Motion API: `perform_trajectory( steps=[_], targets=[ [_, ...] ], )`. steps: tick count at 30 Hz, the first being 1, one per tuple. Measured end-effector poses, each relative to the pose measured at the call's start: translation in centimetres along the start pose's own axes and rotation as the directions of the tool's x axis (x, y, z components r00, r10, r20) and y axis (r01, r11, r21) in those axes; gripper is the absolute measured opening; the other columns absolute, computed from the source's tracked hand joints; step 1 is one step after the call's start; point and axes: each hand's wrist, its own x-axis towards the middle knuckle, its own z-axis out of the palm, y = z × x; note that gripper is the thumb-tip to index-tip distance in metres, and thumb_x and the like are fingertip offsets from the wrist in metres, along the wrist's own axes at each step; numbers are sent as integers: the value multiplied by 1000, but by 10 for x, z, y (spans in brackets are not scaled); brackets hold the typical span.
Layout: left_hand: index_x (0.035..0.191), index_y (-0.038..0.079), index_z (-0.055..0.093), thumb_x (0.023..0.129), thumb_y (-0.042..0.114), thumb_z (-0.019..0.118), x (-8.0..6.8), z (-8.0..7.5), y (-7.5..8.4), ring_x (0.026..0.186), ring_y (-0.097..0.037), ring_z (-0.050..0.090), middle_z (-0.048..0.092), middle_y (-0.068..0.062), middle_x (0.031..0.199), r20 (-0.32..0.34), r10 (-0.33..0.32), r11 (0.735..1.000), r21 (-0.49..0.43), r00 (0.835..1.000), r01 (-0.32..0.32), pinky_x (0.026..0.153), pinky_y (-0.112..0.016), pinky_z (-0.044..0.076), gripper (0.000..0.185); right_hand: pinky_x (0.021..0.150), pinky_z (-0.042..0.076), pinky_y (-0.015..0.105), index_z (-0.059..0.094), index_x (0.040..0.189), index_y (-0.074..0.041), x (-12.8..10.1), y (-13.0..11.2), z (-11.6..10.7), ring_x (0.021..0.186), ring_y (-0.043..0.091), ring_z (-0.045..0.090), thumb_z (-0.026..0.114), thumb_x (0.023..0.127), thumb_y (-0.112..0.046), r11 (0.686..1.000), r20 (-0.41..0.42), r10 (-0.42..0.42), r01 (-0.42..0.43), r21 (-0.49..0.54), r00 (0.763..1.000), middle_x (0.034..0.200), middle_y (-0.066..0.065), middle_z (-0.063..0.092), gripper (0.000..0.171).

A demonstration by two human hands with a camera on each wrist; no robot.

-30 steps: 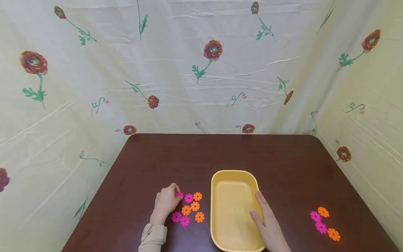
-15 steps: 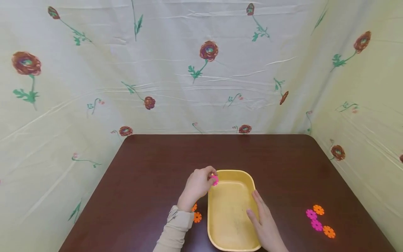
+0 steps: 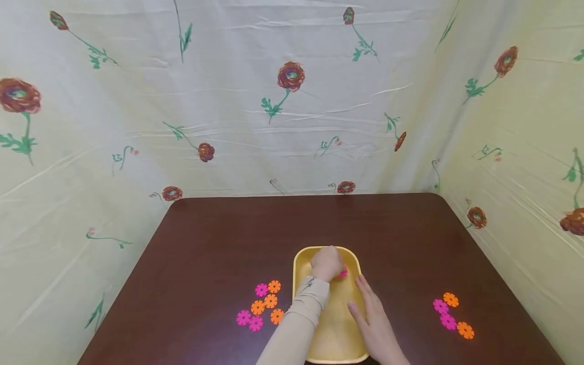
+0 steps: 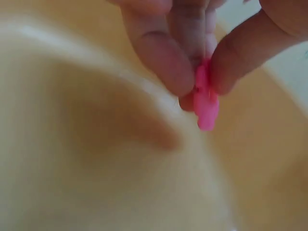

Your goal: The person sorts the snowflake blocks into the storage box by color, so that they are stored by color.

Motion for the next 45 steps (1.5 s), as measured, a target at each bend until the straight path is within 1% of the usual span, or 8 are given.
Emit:
perform_trajectory(
  steps=[8, 14, 16, 21, 27, 29, 35, 45],
  targets=[
    [60, 15, 61, 63, 15, 72, 3, 24, 0, 64, -21, 62, 66, -4, 73, -141, 10, 989, 146, 990, 11, 50, -34, 45, 12, 98, 4, 6, 36, 138, -4, -2, -4, 7, 130, 35, 30, 54, 92, -19, 1000, 13, 10, -10, -6, 1000, 147, 10, 28, 52],
    [67, 20, 65, 60, 23, 76, 2, 39, -3, 59, -17, 61, 65, 1, 70, -285, 175, 944, 322, 942, -78, 47, -31, 42, 14, 102, 22, 41, 35, 138, -4, -3, -6, 5, 130, 34, 30, 53, 92, -19, 999, 12, 33, -33, -36, 999, 148, 10, 28, 52],
    [69, 20, 66, 60, 26, 78, -4, 32, -2, 56, -16, 60, 64, 3, 67, -314, 213, 934, 343, 925, -99, 46, -30, 42, 16, 100, 24, 46, 35, 139, -4, -2, -6, 4, 130, 34, 30, 53, 92, -20, 999, 12, 36, -36, -39, 999, 148, 10, 27, 52],
    [75, 21, 68, 69, 26, 76, -34, -13, -13, 57, -15, 60, 66, 5, 68, -399, 216, 971, 182, 891, -154, 45, -28, 40, 11, 103, 10, 15, 36, 138, -3, -1, -4, 2, 130, 34, 31, 54, 92, -19, 999, 6, 20, -20, -34, 1000, 147, 11, 28, 52],
    [82, 17, 68, 74, 18, 73, -62, -58, -73, 64, -20, 59, 61, 2, 70, -565, 133, 990, 40, 814, -134, 52, -34, 43, 9, 98, 3, 5, 34, 139, -4, 0, -3, -3, 131, 34, 28, 53, 93, -21, 999, 12, 27, -27, -35, 1000, 148, 9, 26, 53],
    [84, 15, 68, 75, 18, 73, -65, -62, -97, 69, -24, 59, 62, -1, 74, -555, 70, 998, 41, 829, -57, 57, -39, 45, 11, 100, 5, 8, 33, 140, -4, 0, -3, -4, 131, 33, 28, 52, 93, -23, 999, 18, 33, -33, -33, 999, 149, 8, 26, 54],
    [89, 11, 68, 74, 18, 74, -72, -50, -154, 77, -29, 54, 62, -9, 83, -345, -66, 988, 111, 936, 111, 68, -45, 43, 18, 96, 2, 2, 34, 140, -5, -1, -1, -4, 131, 35, 28, 52, 93, -25, 999, 22, 28, -27, -17, 999, 149, 8, 26, 54],
    [86, 11, 65, 69, 22, 78, -75, -33, -172, 75, -27, 52, 60, -9, 81, -309, -56, 979, 170, 950, 113, 67, -44, 40, 24, 98, 23, 59, 32, 141, -6, 0, -3, -3, 133, 35, 24, 53, 93, -23, 997, 72, 65, -67, 24, 995, 149, 7, 24, 55]
  ],
)
